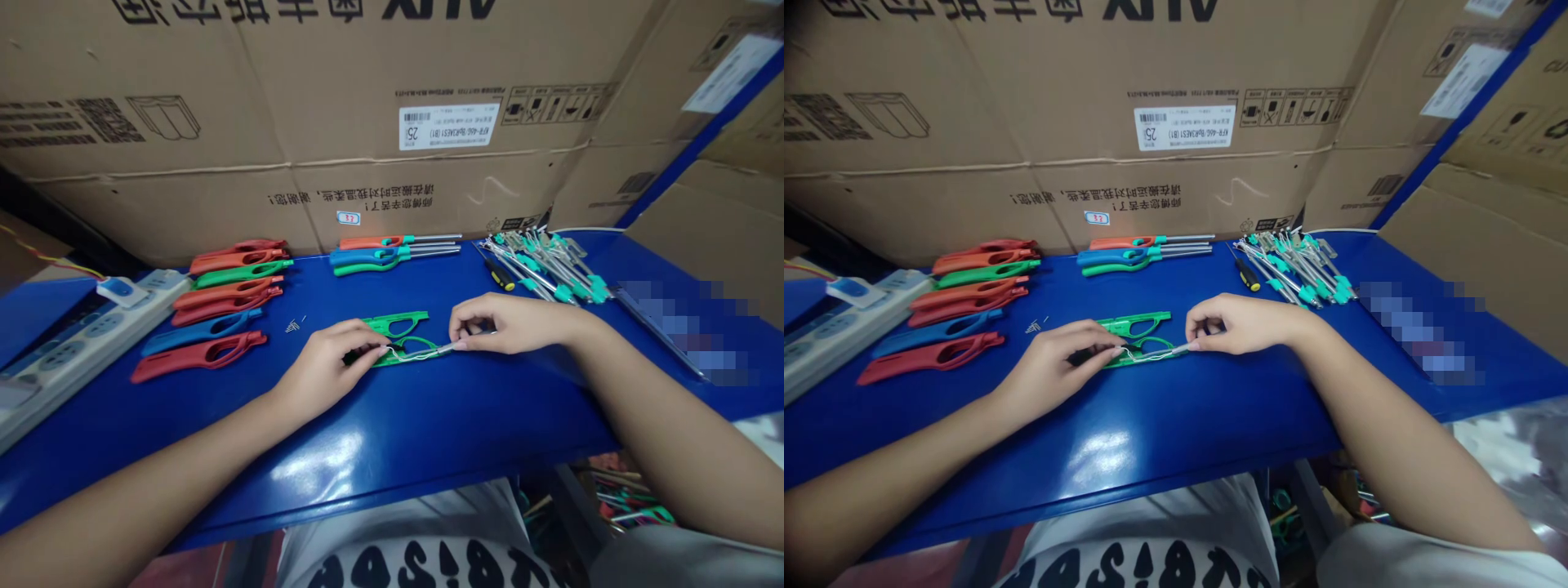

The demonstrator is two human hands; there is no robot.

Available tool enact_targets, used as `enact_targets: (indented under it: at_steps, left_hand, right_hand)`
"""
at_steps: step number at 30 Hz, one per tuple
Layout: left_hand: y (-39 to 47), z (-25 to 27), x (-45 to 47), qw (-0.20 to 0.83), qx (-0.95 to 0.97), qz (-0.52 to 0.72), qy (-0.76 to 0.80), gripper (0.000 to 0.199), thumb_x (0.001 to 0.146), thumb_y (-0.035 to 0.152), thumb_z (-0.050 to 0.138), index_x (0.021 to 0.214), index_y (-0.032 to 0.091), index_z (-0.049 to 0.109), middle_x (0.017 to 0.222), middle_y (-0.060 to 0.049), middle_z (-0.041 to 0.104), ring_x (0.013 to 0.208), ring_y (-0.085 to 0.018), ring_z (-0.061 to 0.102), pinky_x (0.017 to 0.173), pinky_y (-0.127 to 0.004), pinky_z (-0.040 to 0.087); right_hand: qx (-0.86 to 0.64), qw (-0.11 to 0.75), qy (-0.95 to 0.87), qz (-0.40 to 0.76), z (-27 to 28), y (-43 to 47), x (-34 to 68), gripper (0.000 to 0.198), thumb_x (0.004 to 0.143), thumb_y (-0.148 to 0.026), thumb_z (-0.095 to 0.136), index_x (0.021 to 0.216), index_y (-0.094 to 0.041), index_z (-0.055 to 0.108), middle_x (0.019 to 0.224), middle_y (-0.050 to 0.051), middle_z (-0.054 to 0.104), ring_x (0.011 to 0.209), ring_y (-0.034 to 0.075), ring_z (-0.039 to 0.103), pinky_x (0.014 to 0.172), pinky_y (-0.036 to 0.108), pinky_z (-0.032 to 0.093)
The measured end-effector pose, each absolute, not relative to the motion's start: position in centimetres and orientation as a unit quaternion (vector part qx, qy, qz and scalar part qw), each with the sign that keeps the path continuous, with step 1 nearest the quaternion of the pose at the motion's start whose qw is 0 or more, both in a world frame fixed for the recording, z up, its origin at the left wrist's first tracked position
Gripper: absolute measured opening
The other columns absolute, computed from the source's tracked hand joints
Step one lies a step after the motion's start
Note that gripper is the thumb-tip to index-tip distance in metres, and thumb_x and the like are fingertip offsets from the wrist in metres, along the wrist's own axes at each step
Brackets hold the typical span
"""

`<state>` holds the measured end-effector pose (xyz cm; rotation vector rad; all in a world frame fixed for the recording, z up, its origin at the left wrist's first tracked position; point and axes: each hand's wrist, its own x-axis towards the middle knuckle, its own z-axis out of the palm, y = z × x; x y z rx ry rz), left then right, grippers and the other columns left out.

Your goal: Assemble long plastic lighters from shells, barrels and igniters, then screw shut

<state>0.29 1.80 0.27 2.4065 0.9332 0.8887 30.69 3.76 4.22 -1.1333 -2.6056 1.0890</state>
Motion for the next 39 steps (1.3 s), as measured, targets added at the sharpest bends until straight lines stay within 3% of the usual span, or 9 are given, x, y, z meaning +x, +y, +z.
enact_targets:
  at_steps: [13,20,33,39]
  left_hand:
    - [1.8,0.3,0.5,0.197,0.862,0.316,0.344,0.016,0.097,0.027,0.062,0.099,0.019,0.075,0.097,-0.006,0.078,0.088,-0.019,0.074,0.079,-0.029,0.059]
    - [1.7,0.3,0.6,0.196,0.864,0.315,0.340,0.013,0.095,0.025,0.065,0.097,0.018,0.076,0.094,-0.005,0.078,0.085,-0.019,0.074,0.077,-0.028,0.058]
    - [1.6,0.3,0.4,0.209,0.864,0.327,0.319,0.013,0.093,0.021,0.067,0.095,0.020,0.080,0.093,-0.005,0.080,0.084,-0.019,0.076,0.079,-0.030,0.062]
    - [1.5,0.2,0.2,0.128,0.899,0.293,0.300,0.019,0.097,0.019,0.060,0.098,0.016,0.079,0.095,-0.007,0.079,0.085,-0.020,0.075,0.080,-0.032,0.062]
  right_hand:
    - [-0.377,0.092,-0.870,0.303,3.9,4.0,30.6,0.024,0.092,-0.038,0.063,0.086,-0.016,0.070,0.084,0.005,0.069,0.072,0.015,0.059,0.065,0.027,0.044]
    - [-0.364,0.070,-0.872,0.319,4.0,3.9,30.6,0.020,0.090,-0.035,0.068,0.086,-0.016,0.072,0.083,0.004,0.070,0.072,0.014,0.061,0.067,0.026,0.047]
    - [-0.344,0.064,-0.902,0.253,3.8,3.5,29.8,0.012,0.091,-0.025,0.066,0.082,-0.018,0.070,0.082,0.002,0.066,0.070,0.013,0.057,0.064,0.025,0.040]
    - [-0.384,0.057,-0.892,0.233,3.9,3.2,29.4,0.010,0.088,-0.016,0.066,0.078,-0.017,0.066,0.081,0.002,0.066,0.068,0.012,0.057,0.062,0.024,0.039]
